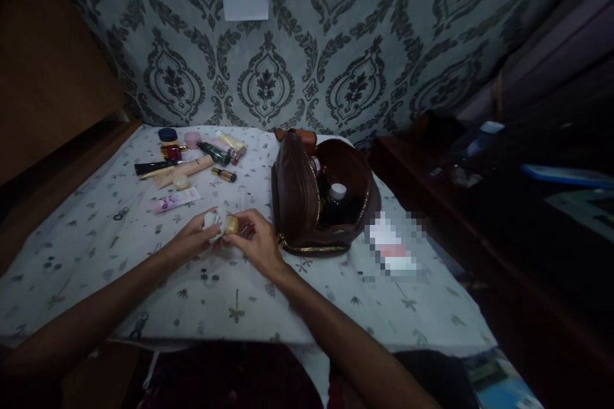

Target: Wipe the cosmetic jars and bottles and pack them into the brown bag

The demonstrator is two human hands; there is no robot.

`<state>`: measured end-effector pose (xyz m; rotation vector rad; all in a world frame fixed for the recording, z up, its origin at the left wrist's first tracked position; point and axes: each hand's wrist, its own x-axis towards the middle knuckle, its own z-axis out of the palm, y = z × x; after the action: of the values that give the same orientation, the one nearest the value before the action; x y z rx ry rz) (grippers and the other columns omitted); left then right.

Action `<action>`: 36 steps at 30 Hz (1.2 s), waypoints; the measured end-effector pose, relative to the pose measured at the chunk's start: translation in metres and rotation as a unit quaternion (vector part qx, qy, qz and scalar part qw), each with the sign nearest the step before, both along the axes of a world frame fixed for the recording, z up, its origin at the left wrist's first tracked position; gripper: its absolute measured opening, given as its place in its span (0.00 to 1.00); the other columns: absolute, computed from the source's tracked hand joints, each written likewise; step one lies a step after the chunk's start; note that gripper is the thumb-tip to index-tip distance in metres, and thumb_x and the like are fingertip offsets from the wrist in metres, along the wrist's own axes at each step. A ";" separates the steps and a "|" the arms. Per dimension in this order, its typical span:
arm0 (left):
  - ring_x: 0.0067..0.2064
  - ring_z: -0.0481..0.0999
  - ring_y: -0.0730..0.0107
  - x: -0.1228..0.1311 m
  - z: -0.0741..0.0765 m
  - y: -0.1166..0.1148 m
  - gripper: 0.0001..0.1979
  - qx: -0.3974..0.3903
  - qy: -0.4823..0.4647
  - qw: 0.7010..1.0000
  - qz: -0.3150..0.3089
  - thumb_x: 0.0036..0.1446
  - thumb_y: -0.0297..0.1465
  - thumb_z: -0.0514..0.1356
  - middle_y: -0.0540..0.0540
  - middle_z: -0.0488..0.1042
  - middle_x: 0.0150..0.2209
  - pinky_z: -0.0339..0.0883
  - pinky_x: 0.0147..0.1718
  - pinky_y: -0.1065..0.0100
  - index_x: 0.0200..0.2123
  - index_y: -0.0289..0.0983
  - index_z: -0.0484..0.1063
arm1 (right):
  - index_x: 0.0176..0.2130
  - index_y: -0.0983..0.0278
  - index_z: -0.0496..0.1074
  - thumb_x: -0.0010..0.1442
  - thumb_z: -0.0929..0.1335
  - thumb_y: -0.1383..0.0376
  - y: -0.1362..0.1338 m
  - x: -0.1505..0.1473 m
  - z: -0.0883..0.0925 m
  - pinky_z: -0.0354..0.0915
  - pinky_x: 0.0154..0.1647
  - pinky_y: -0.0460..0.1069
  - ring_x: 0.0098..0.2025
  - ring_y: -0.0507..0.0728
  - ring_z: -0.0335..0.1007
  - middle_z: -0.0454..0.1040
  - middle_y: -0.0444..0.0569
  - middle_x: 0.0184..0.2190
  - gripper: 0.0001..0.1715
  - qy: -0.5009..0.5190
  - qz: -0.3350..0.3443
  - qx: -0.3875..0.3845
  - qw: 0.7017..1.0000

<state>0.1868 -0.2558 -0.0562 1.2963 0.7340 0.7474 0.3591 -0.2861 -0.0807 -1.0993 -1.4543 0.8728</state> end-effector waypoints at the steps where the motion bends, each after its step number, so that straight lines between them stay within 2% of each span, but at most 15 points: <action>1: 0.26 0.71 0.73 0.000 -0.001 0.000 0.24 -0.001 0.008 1.000 0.002 0.51 0.50 0.64 0.51 0.72 0.26 0.62 0.21 0.75 0.36 0.35 0.68 | 0.38 0.62 0.73 0.50 0.76 0.59 0.000 0.000 0.001 0.67 0.34 0.48 0.34 0.54 0.70 0.73 0.45 0.33 0.16 -0.009 0.007 0.022 1.000; 5: 0.18 0.64 0.76 -0.001 -0.003 -0.001 0.28 -0.033 0.044 0.998 -0.008 0.50 0.56 0.61 0.51 0.70 0.19 0.54 0.16 0.74 0.30 0.34 0.68 | 0.38 0.61 0.73 0.55 0.74 0.58 -0.002 0.003 0.005 0.68 0.34 0.49 0.36 0.55 0.68 0.72 0.48 0.35 0.14 -0.068 0.036 0.119 0.990; 10: 0.14 0.59 0.78 0.000 -0.003 0.001 0.29 -0.086 0.073 0.994 0.011 0.47 0.59 0.60 0.52 0.68 0.14 0.44 0.13 0.74 0.28 0.36 0.66 | 0.42 0.60 0.72 0.56 0.74 0.57 -0.003 0.004 0.005 0.68 0.35 0.49 0.39 0.56 0.69 0.72 0.48 0.37 0.15 -0.096 0.028 0.128 0.987; 15: 0.15 0.59 0.78 0.004 -0.001 0.001 0.30 -0.099 0.067 0.993 0.014 0.44 0.59 0.61 0.52 0.67 0.13 0.46 0.14 0.75 0.28 0.37 0.64 | 0.47 0.61 0.71 0.54 0.74 0.57 -0.003 0.003 0.004 0.67 0.36 0.49 0.40 0.56 0.69 0.72 0.48 0.39 0.22 -0.091 0.011 0.112 0.990; 21: 0.17 0.63 0.76 0.005 0.002 0.000 0.30 -0.099 0.073 0.992 0.034 0.42 0.59 0.63 0.51 0.69 0.15 0.48 0.15 0.76 0.28 0.37 0.64 | 0.39 0.62 0.73 0.54 0.74 0.58 -0.003 0.005 0.005 0.62 0.31 0.47 0.34 0.54 0.68 0.72 0.45 0.33 0.14 -0.072 -0.015 0.048 0.996; 24: 0.18 0.63 0.77 0.004 0.001 0.001 0.30 -0.096 0.069 0.993 0.030 0.43 0.58 0.63 0.51 0.69 0.16 0.49 0.16 0.76 0.28 0.36 0.65 | 0.39 0.61 0.73 0.54 0.74 0.60 -0.001 0.006 0.004 0.63 0.32 0.47 0.37 0.55 0.69 0.72 0.46 0.35 0.13 -0.057 0.006 0.067 0.996; 27: 0.17 0.63 0.77 0.003 -0.001 0.002 0.29 -0.094 0.065 0.993 0.027 0.44 0.58 0.62 0.51 0.69 0.16 0.49 0.16 0.76 0.28 0.36 0.65 | 0.44 0.60 0.73 0.54 0.74 0.61 0.000 0.006 0.004 0.65 0.35 0.48 0.41 0.56 0.69 0.72 0.48 0.39 0.18 -0.054 0.016 0.097 0.994; 31: 0.19 0.67 0.73 0.003 -0.001 0.002 0.27 -0.108 0.071 0.990 0.054 0.44 0.55 0.63 0.51 0.69 0.17 0.53 0.17 0.76 0.30 0.37 0.64 | 0.50 0.60 0.71 0.52 0.75 0.59 0.000 0.005 0.002 0.65 0.34 0.48 0.43 0.57 0.70 0.72 0.49 0.42 0.26 -0.054 0.011 0.063 0.996; 36: 0.18 0.65 0.75 0.002 0.000 0.001 0.29 -0.105 0.090 0.989 0.061 0.43 0.56 0.64 0.51 0.70 0.16 0.51 0.16 0.76 0.31 0.36 0.65 | 0.40 0.61 0.74 0.55 0.73 0.59 0.001 0.006 0.002 0.62 0.30 0.47 0.36 0.54 0.69 0.73 0.46 0.35 0.13 -0.049 0.013 0.028 0.998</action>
<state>0.1887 -0.2545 -0.0566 1.1442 1.0181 0.6369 0.3648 -0.2853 -0.0784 -1.0960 -1.5675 0.8025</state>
